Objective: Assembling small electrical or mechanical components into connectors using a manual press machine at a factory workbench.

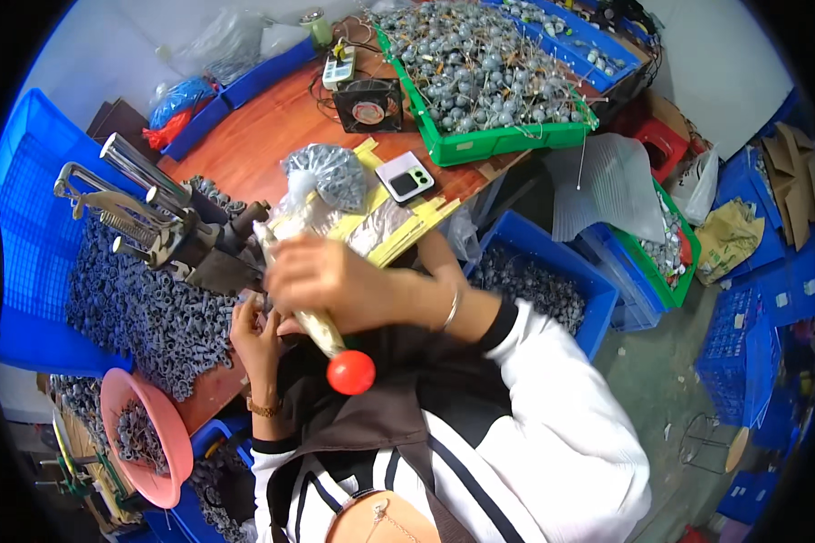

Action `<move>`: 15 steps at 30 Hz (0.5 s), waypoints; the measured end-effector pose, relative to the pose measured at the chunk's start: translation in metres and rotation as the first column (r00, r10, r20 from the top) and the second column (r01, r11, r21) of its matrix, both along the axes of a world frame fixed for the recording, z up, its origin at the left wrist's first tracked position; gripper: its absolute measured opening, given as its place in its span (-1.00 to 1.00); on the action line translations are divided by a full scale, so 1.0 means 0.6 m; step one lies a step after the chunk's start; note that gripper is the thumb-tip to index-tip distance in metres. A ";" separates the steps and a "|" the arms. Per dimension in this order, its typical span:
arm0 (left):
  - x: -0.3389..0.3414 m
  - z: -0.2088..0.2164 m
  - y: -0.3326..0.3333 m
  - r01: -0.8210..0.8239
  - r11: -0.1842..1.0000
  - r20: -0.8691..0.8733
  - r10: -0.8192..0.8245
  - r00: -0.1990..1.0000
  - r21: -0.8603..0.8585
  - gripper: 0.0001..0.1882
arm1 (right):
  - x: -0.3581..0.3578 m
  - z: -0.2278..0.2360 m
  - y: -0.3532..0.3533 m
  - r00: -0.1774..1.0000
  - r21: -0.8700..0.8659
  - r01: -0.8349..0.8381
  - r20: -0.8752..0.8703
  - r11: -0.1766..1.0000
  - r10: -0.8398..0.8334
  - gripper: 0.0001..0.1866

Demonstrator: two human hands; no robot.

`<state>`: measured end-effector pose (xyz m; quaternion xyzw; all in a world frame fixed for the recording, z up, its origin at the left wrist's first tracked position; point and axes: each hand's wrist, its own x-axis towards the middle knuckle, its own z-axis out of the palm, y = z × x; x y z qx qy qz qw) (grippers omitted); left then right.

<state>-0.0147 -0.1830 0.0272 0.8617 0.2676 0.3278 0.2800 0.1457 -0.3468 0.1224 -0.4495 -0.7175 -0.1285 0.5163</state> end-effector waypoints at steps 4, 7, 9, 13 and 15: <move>-0.028 0.024 -0.014 -0.012 0.993 -0.346 0.053 0.937 0.120 -0.85 | 0.148 0.061 -0.027 0.831 -0.068 0.175 -0.524 0.982 -0.185 -0.82; -0.030 0.063 -0.077 0.188 0.927 -0.113 -0.235 0.965 -0.325 -0.81 | 0.359 0.016 -0.076 0.447 -0.142 0.855 -0.284 0.499 -0.848 -0.82; -0.055 0.076 -0.101 0.344 0.743 0.054 -0.386 0.921 -0.574 -0.80 | 0.464 -0.022 -0.137 0.145 -0.343 0.934 0.109 0.099 -0.983 -0.84; -0.132 0.096 -0.105 0.362 0.579 0.385 -0.089 0.919 -0.730 -0.74 | 0.511 -0.065 -0.164 0.106 -0.356 0.932 0.445 -0.066 -0.889 -0.81; -0.168 0.123 -0.058 0.298 0.726 0.480 0.052 0.876 -0.620 -0.82 | 0.551 -0.086 -0.172 0.230 -0.323 0.943 0.467 0.077 -0.854 -0.79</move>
